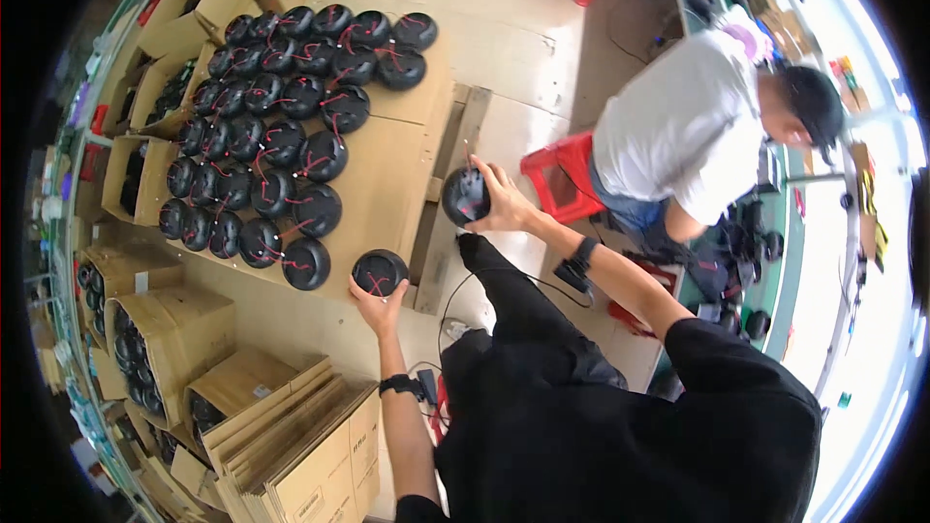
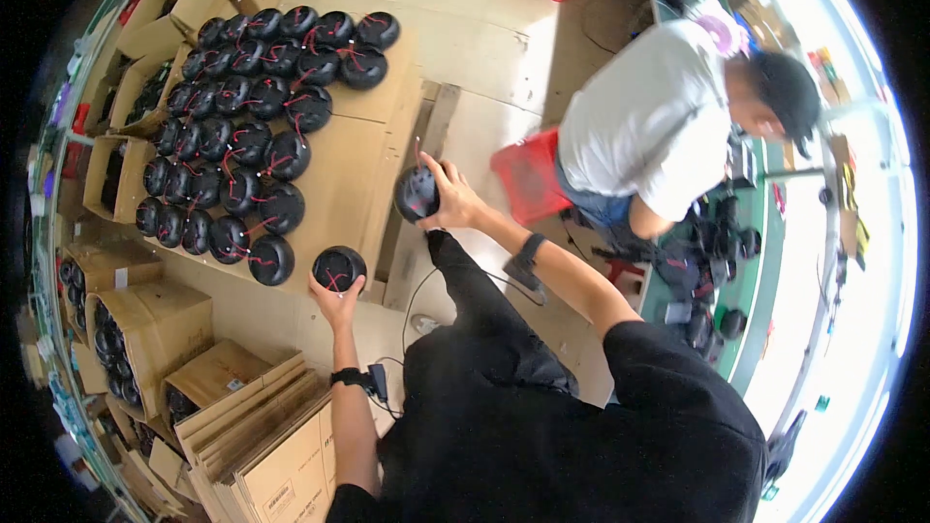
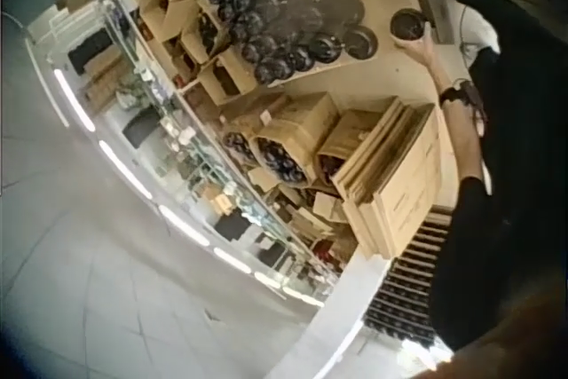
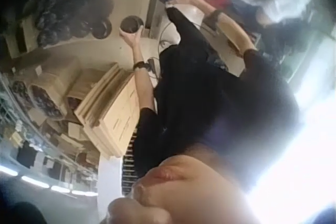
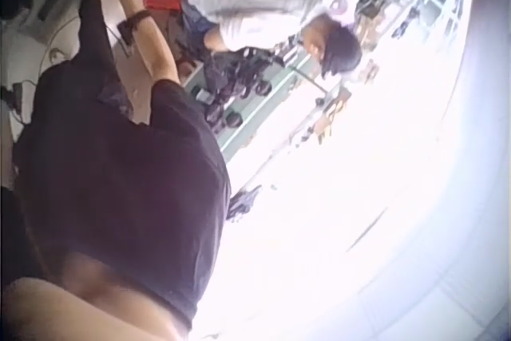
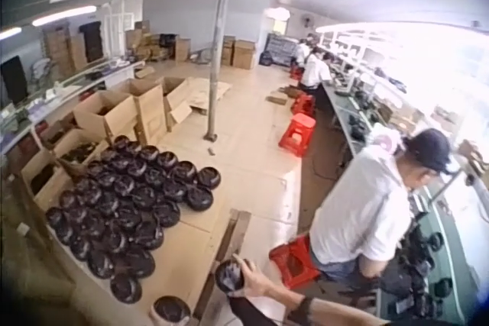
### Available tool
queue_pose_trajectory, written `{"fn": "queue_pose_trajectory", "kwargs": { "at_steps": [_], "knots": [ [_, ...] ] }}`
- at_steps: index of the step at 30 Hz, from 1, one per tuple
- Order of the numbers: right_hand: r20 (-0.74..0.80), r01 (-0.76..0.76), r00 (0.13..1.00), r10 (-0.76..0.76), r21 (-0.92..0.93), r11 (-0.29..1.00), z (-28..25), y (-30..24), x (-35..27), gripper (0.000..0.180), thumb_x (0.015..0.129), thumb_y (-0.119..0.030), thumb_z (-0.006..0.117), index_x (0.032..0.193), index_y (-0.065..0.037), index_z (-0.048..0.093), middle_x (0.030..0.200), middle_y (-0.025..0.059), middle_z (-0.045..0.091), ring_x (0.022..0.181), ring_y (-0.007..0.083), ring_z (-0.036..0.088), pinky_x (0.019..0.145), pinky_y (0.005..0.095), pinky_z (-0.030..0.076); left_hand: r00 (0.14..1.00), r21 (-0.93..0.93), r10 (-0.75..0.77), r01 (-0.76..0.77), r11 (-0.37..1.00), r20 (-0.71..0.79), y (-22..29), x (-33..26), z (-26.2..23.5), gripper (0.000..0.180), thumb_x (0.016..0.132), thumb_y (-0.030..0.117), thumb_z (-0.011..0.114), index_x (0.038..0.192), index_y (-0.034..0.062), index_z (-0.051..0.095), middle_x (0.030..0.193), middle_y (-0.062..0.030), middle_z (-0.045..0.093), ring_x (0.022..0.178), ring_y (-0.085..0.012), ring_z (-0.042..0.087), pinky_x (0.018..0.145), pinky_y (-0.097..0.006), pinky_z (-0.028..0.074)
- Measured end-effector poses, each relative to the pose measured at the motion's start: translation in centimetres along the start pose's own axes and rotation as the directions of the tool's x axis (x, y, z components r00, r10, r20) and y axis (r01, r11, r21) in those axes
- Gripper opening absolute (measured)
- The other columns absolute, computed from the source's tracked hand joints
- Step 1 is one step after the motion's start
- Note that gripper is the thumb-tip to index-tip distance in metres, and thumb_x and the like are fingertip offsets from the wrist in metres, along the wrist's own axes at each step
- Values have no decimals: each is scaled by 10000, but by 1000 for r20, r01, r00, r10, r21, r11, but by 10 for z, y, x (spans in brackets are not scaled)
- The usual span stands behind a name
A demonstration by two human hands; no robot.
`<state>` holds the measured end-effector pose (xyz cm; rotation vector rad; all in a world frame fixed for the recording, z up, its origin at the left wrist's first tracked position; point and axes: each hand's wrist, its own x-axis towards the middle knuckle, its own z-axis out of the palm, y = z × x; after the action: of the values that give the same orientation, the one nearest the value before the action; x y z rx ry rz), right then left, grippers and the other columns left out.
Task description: Applying hot glue to plastic components on an assembly line and moving items.
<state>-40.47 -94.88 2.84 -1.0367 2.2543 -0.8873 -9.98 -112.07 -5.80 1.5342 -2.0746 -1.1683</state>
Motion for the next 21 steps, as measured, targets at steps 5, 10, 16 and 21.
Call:
{"fn": "queue_pose_trajectory", "kwargs": {
  "at_steps": [5, 10, 16, 21],
  "knots": [
    [4, 35, 999, -35, -123, 992, 43, -4, 186, 1291, 564, -383, 911, 1611, -205, 176, 1471, 340, 324, 1267, 593, 415, 1080, 609, 424, 990, 36, -120, 122, 992, -68, 50, 64, 50, 1230, 564, 274, 985, 1528, -3, 273, 1441, -269, 408, 1310, -438, 475, 1100, -506, 416],
    [17, -33, 999, 37, -195, 980, 73, 10, 275, 1319, 557, -385, 927, 1619, -217, 163, 1483, 358, 304, 1270, 613, 402, 1072, 613, 431, 999, -48, 13, -16, 999, -49, 92, 143, 120, 1275, 568, 284, 970, 1561, -14, 229, 1503, -318, 362, 1372, -493, 406, 1144, -524, 367],
    [-58, -52, 997, 52, 9, 999, 79, 35, 286, 1343, 606, -307, 924, 1640, -201, 73, 1543, 353, 244, 1393, 579, 309, 1174, 567, 335, 986, -7, -87, 87, 996, -141, 109, 183, 143, 1276, 597, 145, 925, 1581, -69, 141, 1569, -339, 289, 1451, -442, 346, 1232, -468, 262],
    [-38, -19, 999, 38, 406, 914, 64, 55, 252, 1189, 731, -243, 848, 1629, -92, 84, 1585, 297, 255, 1491, 432, 273, 1229, 464, 272, 806, 206, -328, 258, 944, 493, 81, 156, 20, 895, 765, 90, 811, 1530, -56, 372, 1501, -197, 498, 1361, -253, 495, 1175, -376, 358]
  ]
}}
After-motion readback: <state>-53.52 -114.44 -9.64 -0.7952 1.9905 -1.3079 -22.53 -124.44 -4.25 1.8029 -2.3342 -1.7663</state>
